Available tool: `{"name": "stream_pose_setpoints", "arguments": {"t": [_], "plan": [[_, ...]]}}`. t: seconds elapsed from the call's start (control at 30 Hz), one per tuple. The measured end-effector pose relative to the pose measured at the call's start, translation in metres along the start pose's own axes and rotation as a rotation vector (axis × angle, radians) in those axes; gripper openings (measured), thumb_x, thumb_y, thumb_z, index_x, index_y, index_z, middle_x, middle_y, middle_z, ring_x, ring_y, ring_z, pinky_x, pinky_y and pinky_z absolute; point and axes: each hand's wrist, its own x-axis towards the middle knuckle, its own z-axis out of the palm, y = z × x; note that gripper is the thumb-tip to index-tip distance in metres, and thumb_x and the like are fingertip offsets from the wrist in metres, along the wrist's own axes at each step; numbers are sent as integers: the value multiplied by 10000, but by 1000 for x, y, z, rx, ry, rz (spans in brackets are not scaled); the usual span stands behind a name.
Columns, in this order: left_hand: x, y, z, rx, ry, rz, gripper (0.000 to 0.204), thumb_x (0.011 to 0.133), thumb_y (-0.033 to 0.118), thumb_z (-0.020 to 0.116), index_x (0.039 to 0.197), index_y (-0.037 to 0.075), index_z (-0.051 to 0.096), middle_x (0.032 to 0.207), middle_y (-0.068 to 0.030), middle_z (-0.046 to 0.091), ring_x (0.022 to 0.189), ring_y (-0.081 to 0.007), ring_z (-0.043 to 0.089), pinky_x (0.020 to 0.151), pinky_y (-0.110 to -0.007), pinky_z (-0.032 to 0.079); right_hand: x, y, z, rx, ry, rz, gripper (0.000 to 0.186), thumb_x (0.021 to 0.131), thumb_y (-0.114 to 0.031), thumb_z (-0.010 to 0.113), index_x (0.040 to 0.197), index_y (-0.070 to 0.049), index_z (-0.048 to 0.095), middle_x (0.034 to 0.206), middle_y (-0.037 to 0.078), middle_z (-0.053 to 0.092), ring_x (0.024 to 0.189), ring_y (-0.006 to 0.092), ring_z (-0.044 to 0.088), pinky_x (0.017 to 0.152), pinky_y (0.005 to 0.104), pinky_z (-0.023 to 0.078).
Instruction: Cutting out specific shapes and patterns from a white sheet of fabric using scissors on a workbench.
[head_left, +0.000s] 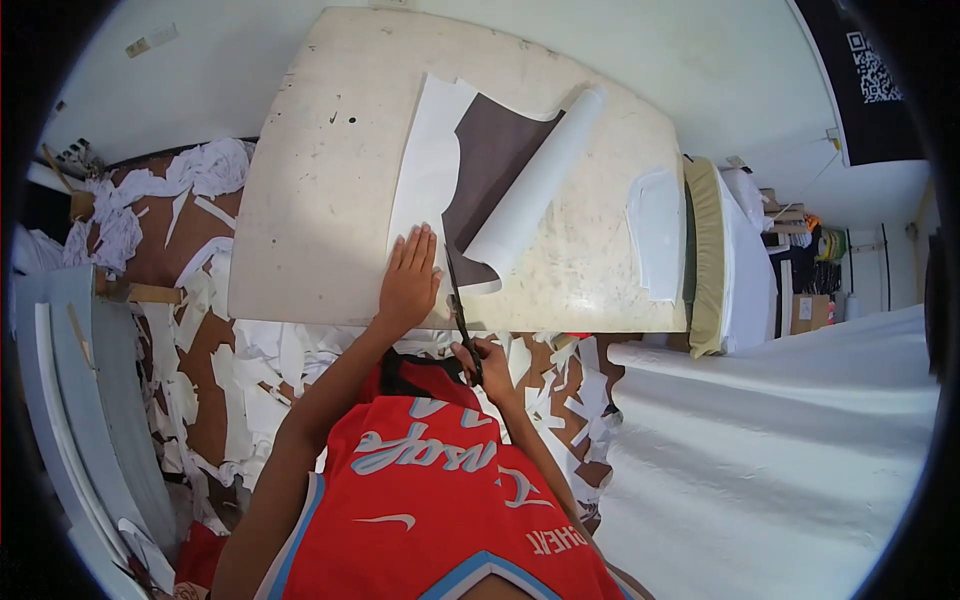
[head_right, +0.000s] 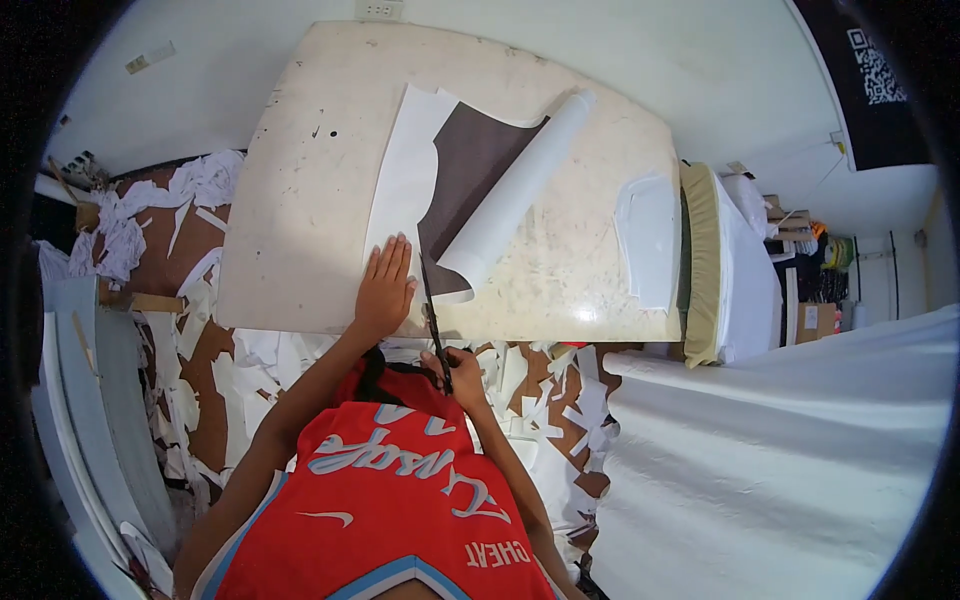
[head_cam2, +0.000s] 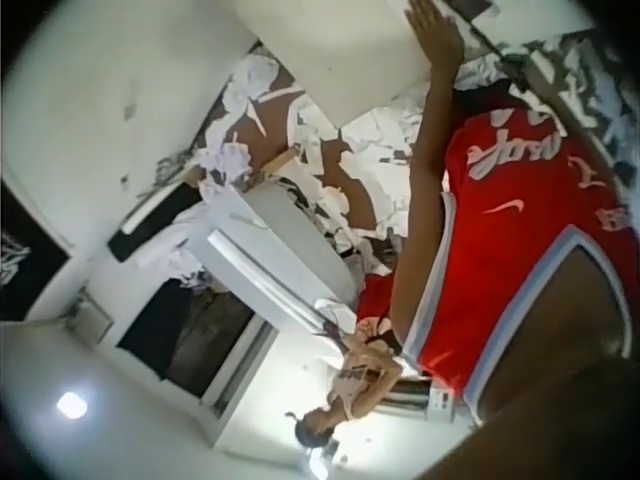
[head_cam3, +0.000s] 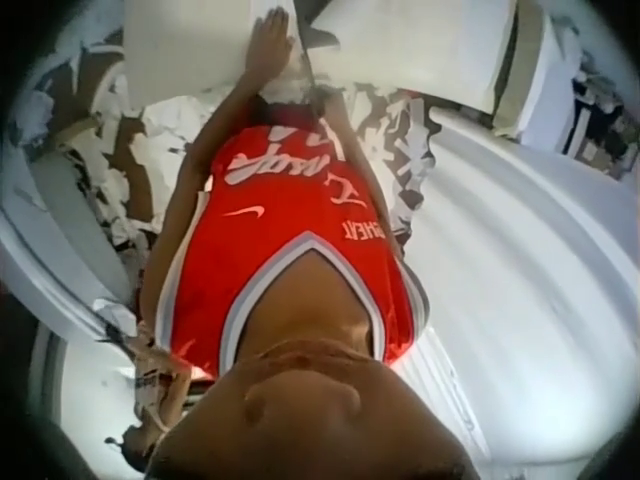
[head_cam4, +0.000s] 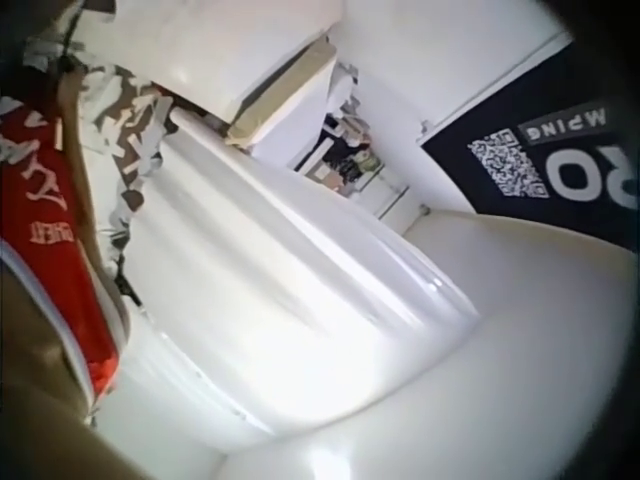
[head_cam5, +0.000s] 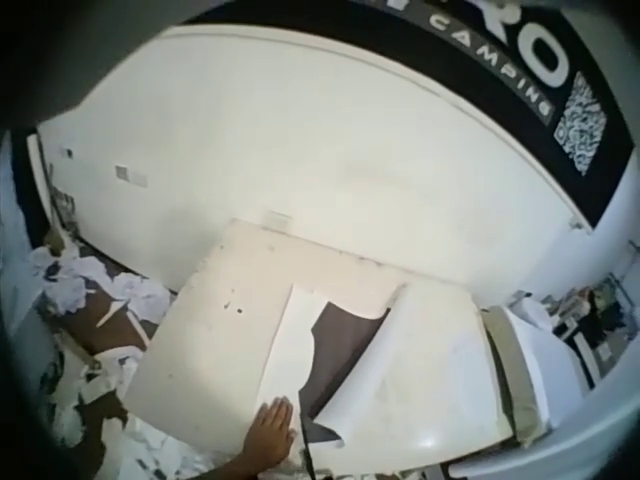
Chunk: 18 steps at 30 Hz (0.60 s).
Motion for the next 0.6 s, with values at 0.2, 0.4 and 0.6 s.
{"name": "stream_pose_setpoints", "arguments": {"t": [0.2,0.4,0.6], "plan": [[0,-2,1,-7,-17,-1,591,943,252,426,1423,-70,308,1513,-195,286,1423,-298,240,1169,-448,155,28,-7,11,-21,78,-70,451,834,-422,717,634,-60,535,499,-2,479,394,85,456,391,233,354],[-1,-11,-1,-51,-35,6,581,937,242,407,1422,-65,315,1506,-190,300,1415,-310,253,1165,-449,173,51,-28,30,60,112,-69,458,818,-430,732,634,-67,522,509,-1,479,394,79,453,382,226,355],[0,-21,-13,-138,-32,59,600,881,230,431,1395,-71,363,1488,-186,338,1394,-327,296,1144,-451,225,69,-42,53,119,196,-36,454,808,-429,744,635,-72,523,513,-4,484,387,84,455,364,232,348]]}}
